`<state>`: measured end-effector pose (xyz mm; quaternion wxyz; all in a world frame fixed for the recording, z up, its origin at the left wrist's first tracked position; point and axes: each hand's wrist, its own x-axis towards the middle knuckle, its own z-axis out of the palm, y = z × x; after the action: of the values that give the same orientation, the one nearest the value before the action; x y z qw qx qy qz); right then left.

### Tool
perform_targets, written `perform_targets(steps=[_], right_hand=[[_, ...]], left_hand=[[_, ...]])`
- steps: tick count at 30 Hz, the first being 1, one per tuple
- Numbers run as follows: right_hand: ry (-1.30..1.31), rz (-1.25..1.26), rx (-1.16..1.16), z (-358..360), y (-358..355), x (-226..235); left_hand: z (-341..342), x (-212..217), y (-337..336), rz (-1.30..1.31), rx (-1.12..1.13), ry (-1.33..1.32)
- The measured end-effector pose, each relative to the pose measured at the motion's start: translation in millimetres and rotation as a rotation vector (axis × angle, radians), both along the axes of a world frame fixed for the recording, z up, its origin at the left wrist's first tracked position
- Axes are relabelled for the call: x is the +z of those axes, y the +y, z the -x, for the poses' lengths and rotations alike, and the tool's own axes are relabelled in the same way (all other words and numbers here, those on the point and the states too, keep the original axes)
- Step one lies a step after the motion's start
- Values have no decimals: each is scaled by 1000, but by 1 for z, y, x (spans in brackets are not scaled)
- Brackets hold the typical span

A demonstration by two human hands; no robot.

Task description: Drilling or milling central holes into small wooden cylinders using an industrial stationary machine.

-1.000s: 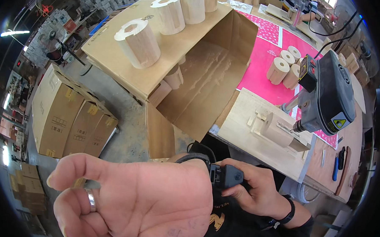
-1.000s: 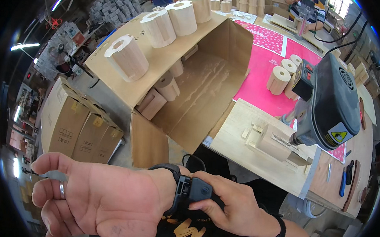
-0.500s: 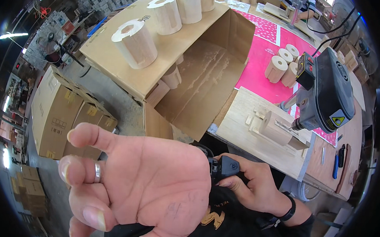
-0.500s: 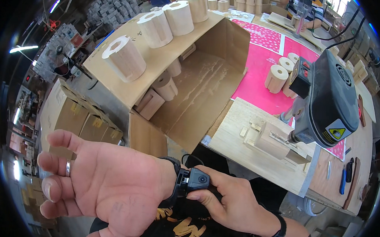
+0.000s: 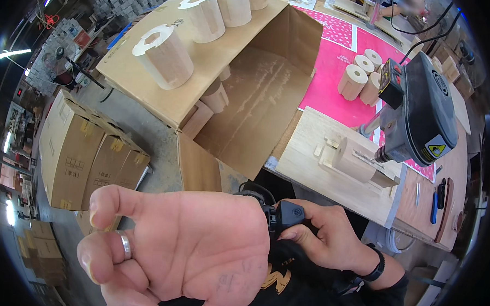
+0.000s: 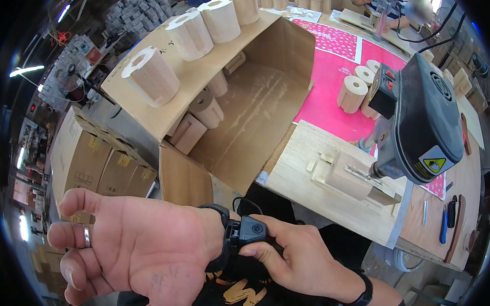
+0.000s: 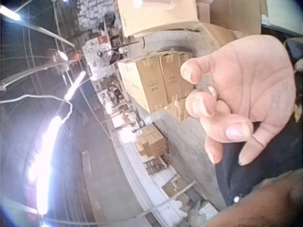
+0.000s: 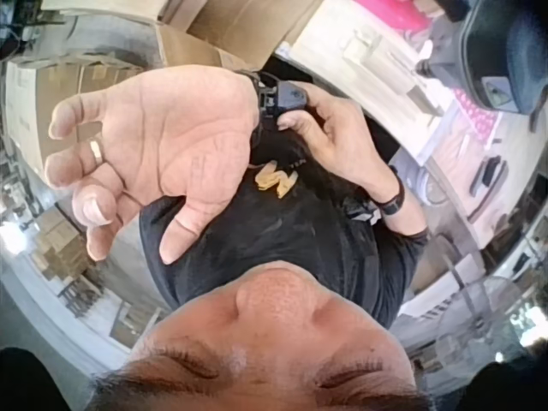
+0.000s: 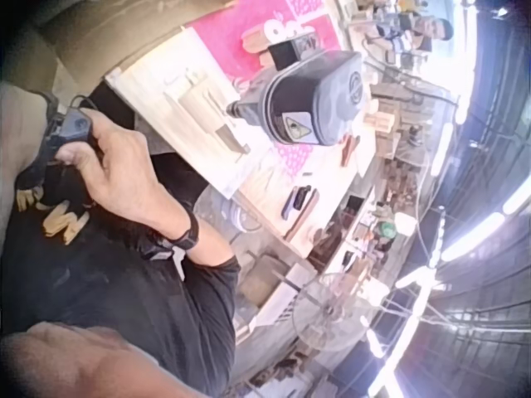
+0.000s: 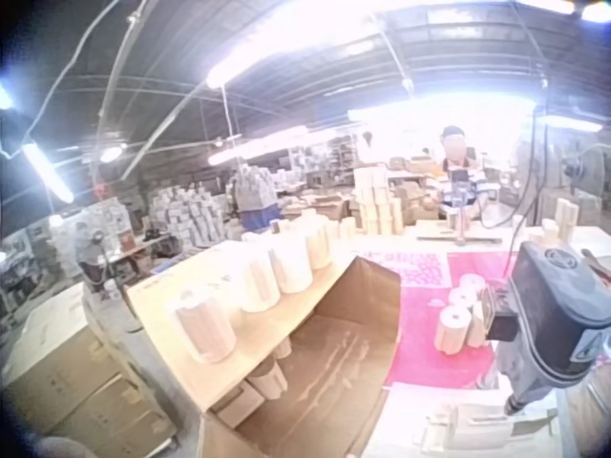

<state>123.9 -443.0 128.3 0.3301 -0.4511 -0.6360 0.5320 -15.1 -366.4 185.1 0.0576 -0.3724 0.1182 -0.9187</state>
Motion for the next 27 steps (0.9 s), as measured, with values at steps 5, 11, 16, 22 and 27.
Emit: perform_targets(steps=[5,11,16,22,27], right_hand=[[-20,22,15,2,0,-2],[145,11,-188,12,-1,-6],[-14,-118,-251,16,-2,-11],[-216,-320,-301,21,-4,-15],[-312,-389,-304,24,-5,-14]], left_hand=[[9,2,5,185,-97,38],[-11,-5,64,504,-233,262],[-24,-18,75,629,-616,106],[-18,-9,72,598,-701,84],[-19,-13,71,651,-670,64]])
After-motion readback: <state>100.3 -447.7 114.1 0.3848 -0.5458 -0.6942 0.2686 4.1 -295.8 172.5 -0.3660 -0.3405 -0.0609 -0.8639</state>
